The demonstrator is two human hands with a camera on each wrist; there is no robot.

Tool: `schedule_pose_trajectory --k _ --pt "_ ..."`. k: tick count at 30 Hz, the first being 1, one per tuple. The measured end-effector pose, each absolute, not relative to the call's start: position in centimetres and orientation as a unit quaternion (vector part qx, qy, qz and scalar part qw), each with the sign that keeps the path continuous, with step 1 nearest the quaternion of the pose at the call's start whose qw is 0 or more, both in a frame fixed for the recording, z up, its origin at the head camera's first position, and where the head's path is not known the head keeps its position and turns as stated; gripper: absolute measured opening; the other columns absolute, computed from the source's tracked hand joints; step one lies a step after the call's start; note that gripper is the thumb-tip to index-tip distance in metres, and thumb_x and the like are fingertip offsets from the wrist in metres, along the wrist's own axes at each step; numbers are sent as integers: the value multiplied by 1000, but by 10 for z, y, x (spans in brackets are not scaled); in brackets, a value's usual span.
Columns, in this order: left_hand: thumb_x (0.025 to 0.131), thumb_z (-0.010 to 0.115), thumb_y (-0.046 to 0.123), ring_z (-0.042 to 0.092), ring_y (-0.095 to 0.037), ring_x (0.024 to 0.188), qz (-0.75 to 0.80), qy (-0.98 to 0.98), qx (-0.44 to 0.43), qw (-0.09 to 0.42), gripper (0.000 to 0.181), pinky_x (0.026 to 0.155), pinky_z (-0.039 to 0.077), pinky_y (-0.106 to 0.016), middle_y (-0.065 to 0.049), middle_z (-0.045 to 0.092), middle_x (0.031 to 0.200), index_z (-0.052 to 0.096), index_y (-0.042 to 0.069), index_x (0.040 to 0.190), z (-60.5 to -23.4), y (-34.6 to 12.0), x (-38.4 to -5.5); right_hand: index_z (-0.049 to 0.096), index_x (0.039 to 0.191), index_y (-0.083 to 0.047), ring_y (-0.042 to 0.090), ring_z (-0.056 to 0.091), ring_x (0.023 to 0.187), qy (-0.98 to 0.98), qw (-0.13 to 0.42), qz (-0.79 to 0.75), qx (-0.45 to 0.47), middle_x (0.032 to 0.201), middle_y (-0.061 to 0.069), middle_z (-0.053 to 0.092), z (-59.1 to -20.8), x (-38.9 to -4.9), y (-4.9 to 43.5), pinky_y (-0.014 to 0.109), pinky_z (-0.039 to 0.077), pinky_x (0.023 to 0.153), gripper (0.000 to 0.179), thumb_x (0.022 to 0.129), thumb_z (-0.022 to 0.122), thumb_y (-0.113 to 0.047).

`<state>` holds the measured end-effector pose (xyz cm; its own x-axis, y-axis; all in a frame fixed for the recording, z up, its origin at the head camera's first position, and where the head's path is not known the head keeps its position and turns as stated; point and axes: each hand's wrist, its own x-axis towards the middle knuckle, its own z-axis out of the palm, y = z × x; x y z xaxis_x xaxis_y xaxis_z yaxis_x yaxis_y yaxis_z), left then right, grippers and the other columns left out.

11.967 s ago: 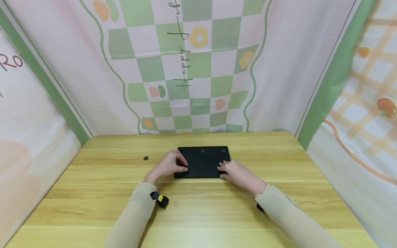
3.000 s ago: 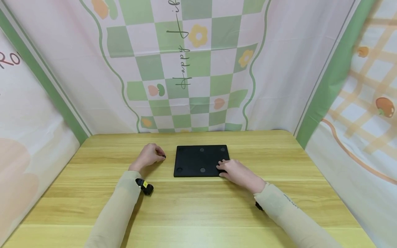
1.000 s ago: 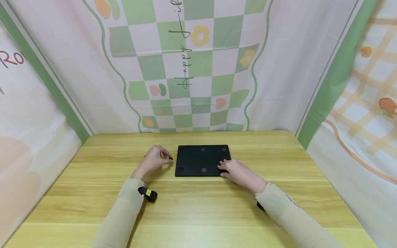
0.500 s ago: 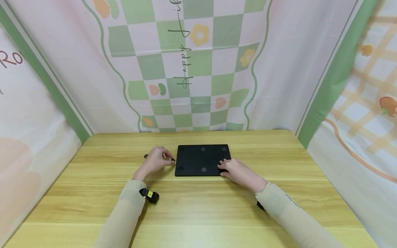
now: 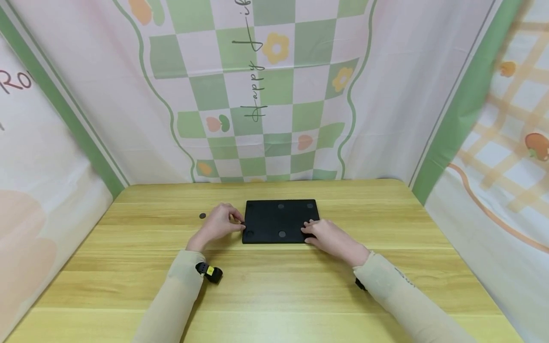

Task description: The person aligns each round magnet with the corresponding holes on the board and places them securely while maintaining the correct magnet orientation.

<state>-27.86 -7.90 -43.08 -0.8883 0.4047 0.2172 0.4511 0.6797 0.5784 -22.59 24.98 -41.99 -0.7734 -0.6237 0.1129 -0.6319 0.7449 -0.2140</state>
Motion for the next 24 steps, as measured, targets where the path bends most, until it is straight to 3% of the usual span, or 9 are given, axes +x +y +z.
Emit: schedule_pose_trajectory --k 24 --pt "76 81 22 49 -12 82 -302 -918 -257 23 9 74 44 -27 3 63 81 74 16 80 -432 -69 -272 67 114 4 39 58 114 -932 19 124 340 120 24 62 -421 -227 251 47 51 91 31 88 66 -11"
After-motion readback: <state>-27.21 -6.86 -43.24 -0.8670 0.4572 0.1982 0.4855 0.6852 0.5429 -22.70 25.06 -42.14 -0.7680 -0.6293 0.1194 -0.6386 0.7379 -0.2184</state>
